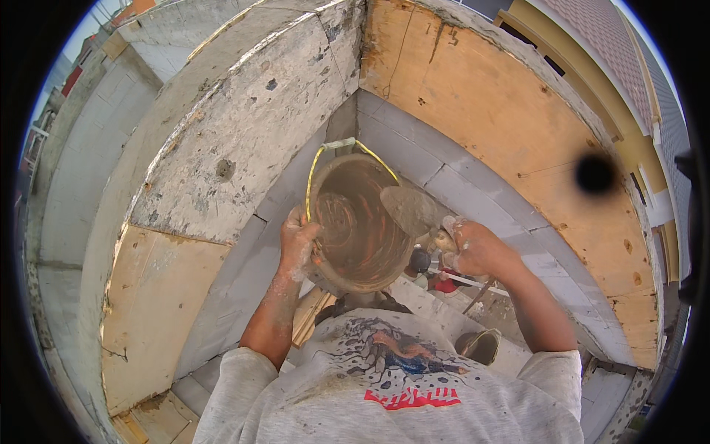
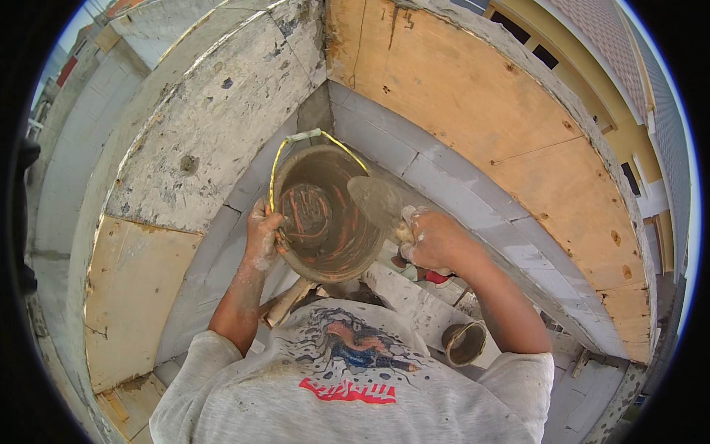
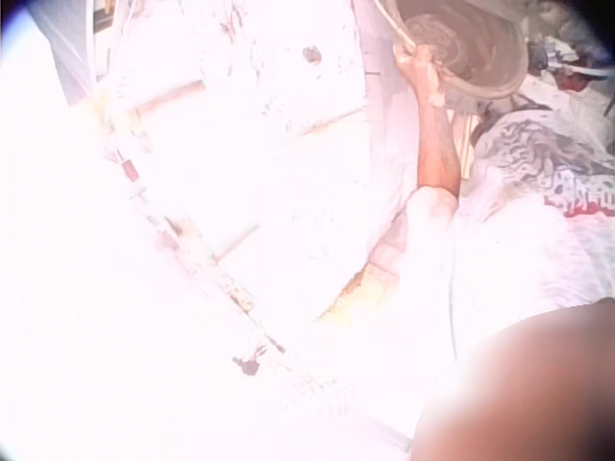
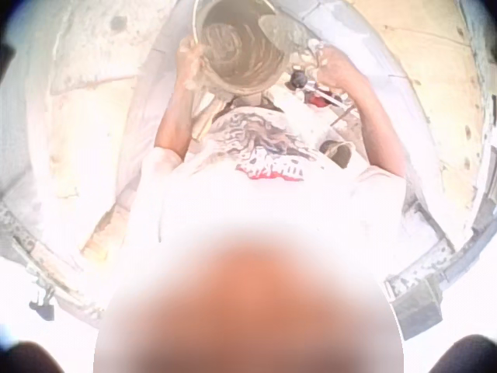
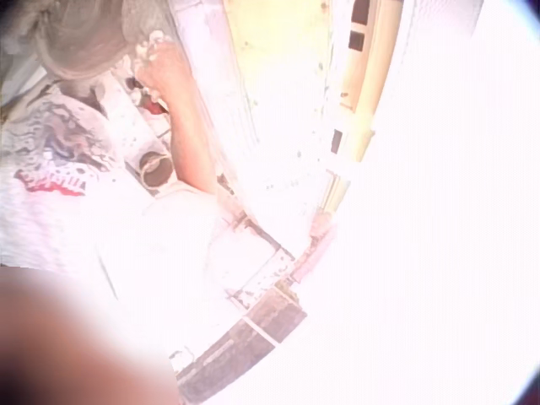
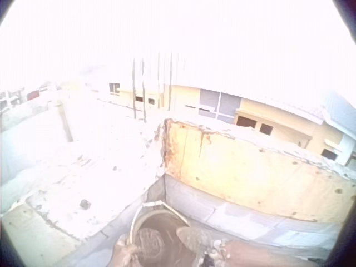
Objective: The person scoops wet cement from a bucket with a trowel and spreads it along a wooden formwork edge on a rooftop. They repeatedly pour and smooth the cement to fill gaps and level the surface.
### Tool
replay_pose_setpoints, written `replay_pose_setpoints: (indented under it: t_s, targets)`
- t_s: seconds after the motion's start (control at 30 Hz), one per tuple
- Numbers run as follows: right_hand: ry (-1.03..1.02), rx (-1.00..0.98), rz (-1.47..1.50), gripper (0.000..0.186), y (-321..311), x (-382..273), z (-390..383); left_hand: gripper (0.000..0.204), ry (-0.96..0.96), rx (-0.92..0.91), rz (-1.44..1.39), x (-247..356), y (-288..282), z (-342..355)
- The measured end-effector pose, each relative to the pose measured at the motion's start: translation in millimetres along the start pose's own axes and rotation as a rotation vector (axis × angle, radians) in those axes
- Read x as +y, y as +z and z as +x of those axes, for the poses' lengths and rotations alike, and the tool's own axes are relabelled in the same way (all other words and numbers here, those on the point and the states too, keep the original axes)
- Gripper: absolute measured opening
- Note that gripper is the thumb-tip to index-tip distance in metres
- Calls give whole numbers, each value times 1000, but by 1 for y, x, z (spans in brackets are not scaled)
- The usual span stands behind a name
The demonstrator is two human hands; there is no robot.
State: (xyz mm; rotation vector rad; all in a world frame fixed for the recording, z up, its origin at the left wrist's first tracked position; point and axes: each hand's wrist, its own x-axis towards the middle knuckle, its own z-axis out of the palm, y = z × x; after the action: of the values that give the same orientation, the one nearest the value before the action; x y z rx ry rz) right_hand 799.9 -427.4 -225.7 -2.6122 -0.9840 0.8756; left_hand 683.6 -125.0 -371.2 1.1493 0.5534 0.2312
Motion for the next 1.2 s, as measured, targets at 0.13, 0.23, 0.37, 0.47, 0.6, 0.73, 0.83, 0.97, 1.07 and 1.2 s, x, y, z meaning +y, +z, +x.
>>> replay_pose_setpoints:
  t_s: [0.13,0.23,0.37,0.47,0.6,0.73,0.83,0.97,1.07,1.2]
  targets:
    - [-82,120,-372,33,36,4,21,26,83,-71,142,30,28,4]
    - [0,188,-466,29,37,9,40,20,142,-98,333,48,48,-7]
    - [38,-191,-300,31,40,3,41,21,338,-71,458,61,71,-25]
    - [17,-339,-82,34,56,-31,24,22,421,-29,451,66,80,-35]
    - [-195,-260,277,38,56,-61,17,16,388,-8,361,80,74,-40]
    - [-232,-124,96,31,34,-44,19,19,353,57,159,102,55,-49]
    - [-189,-58,-53,44,22,-28,22,26,332,37,109,106,54,-53]
    - [-93,251,-66,54,27,-31,33,29,291,-56,222,108,70,-57]
    - [-224,512,-172,51,51,-52,34,31,247,-155,386,107,82,-56]
    - [-424,179,-230,57,78,-58,8,19,265,-141,421,112,79,-51]
